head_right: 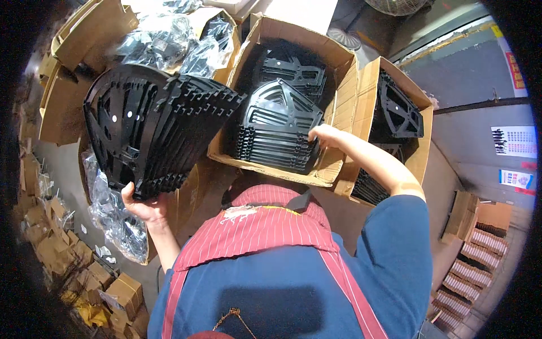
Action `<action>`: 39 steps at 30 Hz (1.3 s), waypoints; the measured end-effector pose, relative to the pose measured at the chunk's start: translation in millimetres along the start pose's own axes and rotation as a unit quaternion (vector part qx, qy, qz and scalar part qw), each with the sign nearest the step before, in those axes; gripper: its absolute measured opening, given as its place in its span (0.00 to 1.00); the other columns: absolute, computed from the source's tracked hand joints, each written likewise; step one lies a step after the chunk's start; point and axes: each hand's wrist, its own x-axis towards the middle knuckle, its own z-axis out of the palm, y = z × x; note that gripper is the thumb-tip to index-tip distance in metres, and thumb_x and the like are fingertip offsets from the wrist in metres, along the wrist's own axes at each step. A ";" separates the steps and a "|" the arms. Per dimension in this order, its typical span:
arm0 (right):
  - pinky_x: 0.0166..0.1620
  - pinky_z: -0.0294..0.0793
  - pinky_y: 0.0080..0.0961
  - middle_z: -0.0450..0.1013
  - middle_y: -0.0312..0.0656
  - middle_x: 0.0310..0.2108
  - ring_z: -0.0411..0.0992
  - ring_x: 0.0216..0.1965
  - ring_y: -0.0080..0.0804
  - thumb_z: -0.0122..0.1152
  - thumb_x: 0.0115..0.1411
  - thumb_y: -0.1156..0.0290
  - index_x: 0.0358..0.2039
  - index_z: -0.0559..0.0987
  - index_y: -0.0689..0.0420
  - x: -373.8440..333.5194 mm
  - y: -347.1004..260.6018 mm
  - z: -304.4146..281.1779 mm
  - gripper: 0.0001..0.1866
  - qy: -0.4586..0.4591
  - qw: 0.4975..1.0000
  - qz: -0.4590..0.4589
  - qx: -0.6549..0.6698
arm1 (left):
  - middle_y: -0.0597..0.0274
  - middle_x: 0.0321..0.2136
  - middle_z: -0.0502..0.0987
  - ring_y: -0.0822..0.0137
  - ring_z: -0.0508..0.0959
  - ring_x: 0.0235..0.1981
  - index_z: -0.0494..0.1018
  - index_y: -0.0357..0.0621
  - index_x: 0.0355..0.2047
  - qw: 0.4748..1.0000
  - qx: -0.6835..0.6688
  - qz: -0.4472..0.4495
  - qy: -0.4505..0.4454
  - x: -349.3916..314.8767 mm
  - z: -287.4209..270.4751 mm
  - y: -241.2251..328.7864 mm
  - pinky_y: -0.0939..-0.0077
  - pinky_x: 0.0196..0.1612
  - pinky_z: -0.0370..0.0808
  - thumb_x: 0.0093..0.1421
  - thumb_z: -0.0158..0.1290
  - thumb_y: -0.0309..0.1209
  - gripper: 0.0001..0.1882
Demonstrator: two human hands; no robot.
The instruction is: The person organizes stacks of black plastic components by taking them from a table, carrying them across the room, and placing them into cardboard boxes, and later retrieves more components from a yellow bag to bring back to the table.
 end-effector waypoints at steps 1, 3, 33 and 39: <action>0.44 0.77 0.42 0.76 0.56 0.41 0.77 0.39 0.48 0.65 0.47 0.59 0.47 0.75 0.61 -6.8 2.1 -2.5 0.28 0.021 0.984 -0.078 -0.157 | 0.50 0.51 0.77 0.50 0.78 0.49 0.70 0.37 0.57 1.000 0.012 -0.004 -0.002 -3.4 -1.7 -1.0 0.50 0.56 0.73 0.50 0.56 0.39 0.33; 0.46 0.77 0.38 0.77 0.60 0.40 0.78 0.41 0.51 0.65 0.51 0.51 0.51 0.75 0.61 -1.9 18.0 0.2 0.32 0.131 0.860 -0.162 -0.465 | 0.51 0.50 0.78 0.51 0.78 0.49 0.71 0.38 0.56 1.000 0.028 -0.006 -0.012 -9.3 3.5 -6.8 0.51 0.55 0.74 0.50 0.56 0.38 0.32; 0.45 0.71 0.19 0.76 0.34 0.40 0.70 0.38 0.17 0.65 0.59 0.70 0.50 0.76 0.64 -206.3 132.6 -27.3 0.19 0.175 0.758 -0.518 0.355 | 0.53 0.35 0.81 0.58 0.80 0.37 0.77 0.33 0.38 0.837 0.394 -0.310 -0.221 -46.3 139.4 -210.8 0.65 0.47 0.76 0.45 0.57 0.36 0.21; 0.41 0.73 0.23 0.71 0.37 0.36 0.71 0.36 0.25 0.72 0.53 0.67 0.41 0.76 0.60 -188.4 146.6 -38.2 0.19 0.444 0.723 -0.501 0.173 | 0.54 0.44 0.79 0.56 0.79 0.44 0.73 0.36 0.50 0.822 0.428 -0.285 -0.244 -33.0 121.9 -226.9 0.62 0.50 0.75 0.45 0.56 0.41 0.31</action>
